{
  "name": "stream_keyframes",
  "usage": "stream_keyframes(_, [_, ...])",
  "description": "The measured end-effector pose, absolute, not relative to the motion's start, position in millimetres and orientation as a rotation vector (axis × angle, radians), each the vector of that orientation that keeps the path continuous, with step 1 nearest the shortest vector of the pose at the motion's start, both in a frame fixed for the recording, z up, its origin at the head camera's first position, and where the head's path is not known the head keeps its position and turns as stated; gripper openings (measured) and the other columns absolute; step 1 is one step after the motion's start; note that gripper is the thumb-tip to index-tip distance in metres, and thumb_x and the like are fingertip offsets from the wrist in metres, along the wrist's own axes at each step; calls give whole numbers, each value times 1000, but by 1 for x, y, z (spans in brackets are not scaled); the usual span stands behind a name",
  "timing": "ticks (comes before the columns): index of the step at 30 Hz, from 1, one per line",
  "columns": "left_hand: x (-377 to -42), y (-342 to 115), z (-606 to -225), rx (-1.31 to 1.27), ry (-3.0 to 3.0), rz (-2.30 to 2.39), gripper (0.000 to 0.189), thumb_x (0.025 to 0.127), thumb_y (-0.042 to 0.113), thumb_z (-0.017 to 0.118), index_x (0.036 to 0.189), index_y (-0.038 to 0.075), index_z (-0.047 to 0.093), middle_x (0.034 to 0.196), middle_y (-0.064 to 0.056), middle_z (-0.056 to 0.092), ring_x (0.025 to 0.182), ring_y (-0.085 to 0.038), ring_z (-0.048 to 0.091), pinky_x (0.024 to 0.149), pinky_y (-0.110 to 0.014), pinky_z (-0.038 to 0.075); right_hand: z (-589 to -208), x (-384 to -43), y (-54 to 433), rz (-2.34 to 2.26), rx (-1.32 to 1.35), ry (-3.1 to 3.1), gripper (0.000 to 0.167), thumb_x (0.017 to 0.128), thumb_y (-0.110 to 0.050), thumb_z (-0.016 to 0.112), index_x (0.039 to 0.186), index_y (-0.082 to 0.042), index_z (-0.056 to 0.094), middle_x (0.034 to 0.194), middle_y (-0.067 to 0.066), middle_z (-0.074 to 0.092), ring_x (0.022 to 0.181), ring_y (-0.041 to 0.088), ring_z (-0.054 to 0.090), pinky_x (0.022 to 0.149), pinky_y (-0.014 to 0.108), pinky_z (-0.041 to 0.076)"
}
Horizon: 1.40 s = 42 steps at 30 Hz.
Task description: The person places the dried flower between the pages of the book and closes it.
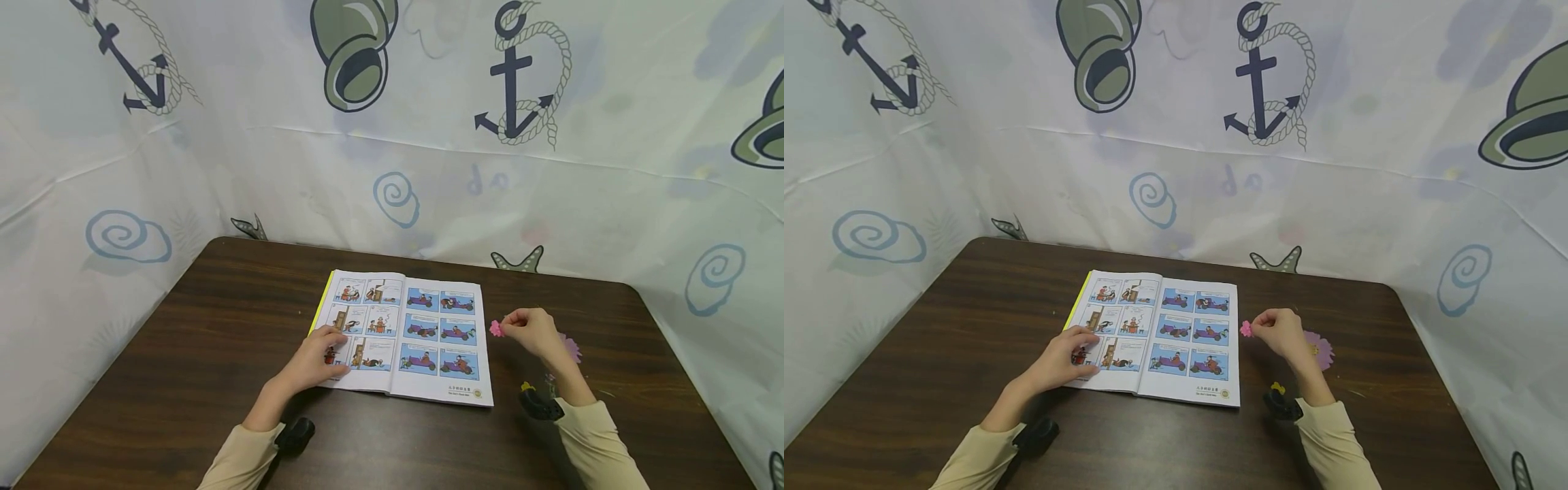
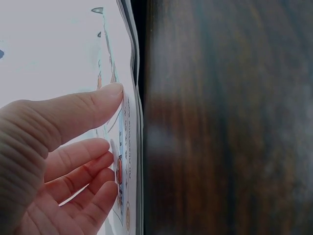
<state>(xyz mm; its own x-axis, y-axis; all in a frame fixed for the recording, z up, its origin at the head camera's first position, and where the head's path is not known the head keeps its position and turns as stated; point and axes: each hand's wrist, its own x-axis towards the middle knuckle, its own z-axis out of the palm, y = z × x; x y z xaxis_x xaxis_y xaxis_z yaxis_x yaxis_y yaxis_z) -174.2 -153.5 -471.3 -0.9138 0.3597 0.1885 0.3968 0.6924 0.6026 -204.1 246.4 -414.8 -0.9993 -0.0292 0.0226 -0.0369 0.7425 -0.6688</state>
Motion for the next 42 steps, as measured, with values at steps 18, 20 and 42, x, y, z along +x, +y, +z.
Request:
stream_keyframes(18, [-172, -154, -471, -595, -2857, -1017, 46, 69, 8, 81, 108, -8, 63, 111, -14, 56, 100, -29, 50, 83, -44, 43, -407, -222, 186, 1235, 210, -2865, 10, 81, -5, 68, 75, 2, 66, 64, 4, 56, 61, 17, 45, 52, 26, 38])
stream_keyframes(20, [-172, -153, -470, -596, -2854, -1019, 46, 68, 8, 81, 108, -8, 63, 110, -14, 56, 99, -28, 50, 82, -44, 44, -407, -224, 179, 1225, 221, -2868, 10, 81, -6, 68, 74, 1, 67, 63, 4, 57, 61, 16, 45, 53, 26, 38])
stream_keyframes(42, [-172, -154, -470, -648, -2819, -988, 45, 68, 7, 81, 106, -9, 63, 108, -14, 57, 100, -30, 52, 84, -45, 43, -435, -238, 122, 1316, 364, -2909, 9, 77, -3, 65, 69, 0, 68, 61, 1, 59, 51, 10, 41, 47, 23, 33])
